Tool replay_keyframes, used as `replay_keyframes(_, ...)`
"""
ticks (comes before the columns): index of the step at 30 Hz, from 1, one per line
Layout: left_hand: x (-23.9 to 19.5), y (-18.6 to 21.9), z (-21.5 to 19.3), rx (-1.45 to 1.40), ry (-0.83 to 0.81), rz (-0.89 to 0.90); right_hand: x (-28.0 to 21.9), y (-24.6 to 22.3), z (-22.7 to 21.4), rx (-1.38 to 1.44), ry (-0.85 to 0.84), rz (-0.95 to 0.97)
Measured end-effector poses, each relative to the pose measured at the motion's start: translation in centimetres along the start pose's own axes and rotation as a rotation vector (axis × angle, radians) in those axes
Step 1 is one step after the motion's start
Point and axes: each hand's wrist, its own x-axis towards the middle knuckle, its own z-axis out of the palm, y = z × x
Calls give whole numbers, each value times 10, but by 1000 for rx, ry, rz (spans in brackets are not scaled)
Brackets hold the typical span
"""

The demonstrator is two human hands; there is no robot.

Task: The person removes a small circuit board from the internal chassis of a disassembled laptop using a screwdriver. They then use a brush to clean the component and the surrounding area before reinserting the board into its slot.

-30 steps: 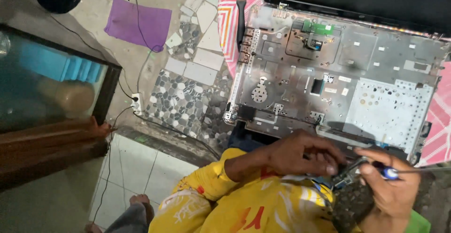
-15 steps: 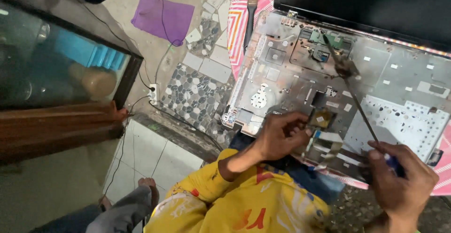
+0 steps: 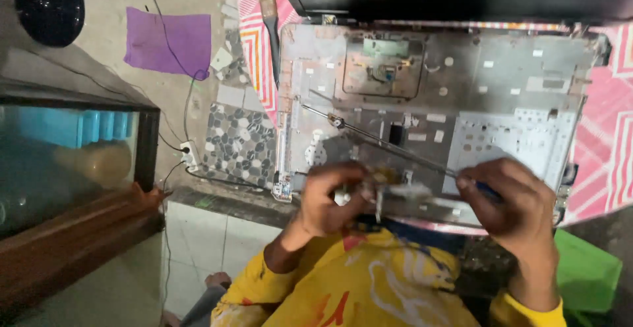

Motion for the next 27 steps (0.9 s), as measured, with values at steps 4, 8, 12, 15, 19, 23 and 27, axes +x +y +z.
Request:
replay_keyframes(4,0,14,-35,-51,296,-82,-13,10,0,-132,10,-60)
replay_keyframes(8,4,17,-52,-106,511,-68,-18,17,2,-165,-51,-122)
replay_keyframes(12,-4,7,-48,-255,646,-35,-18,23,4,-193,-72,-142)
replay_keyframes(15,-1,1,-24,-402,512,-102,-14,20,5,-195,-67,-124)
replay_keyframes(19,13,21,6,-419,319,-198,-14,14,6,-204,-5,-58)
replay_keyframes(23,22,27,15,-244,130,-311,-25,1,13,-45,280,-46)
replay_keyframes(27,19,25,16,-281,137,-358,-60,-26,52,978,385,214)
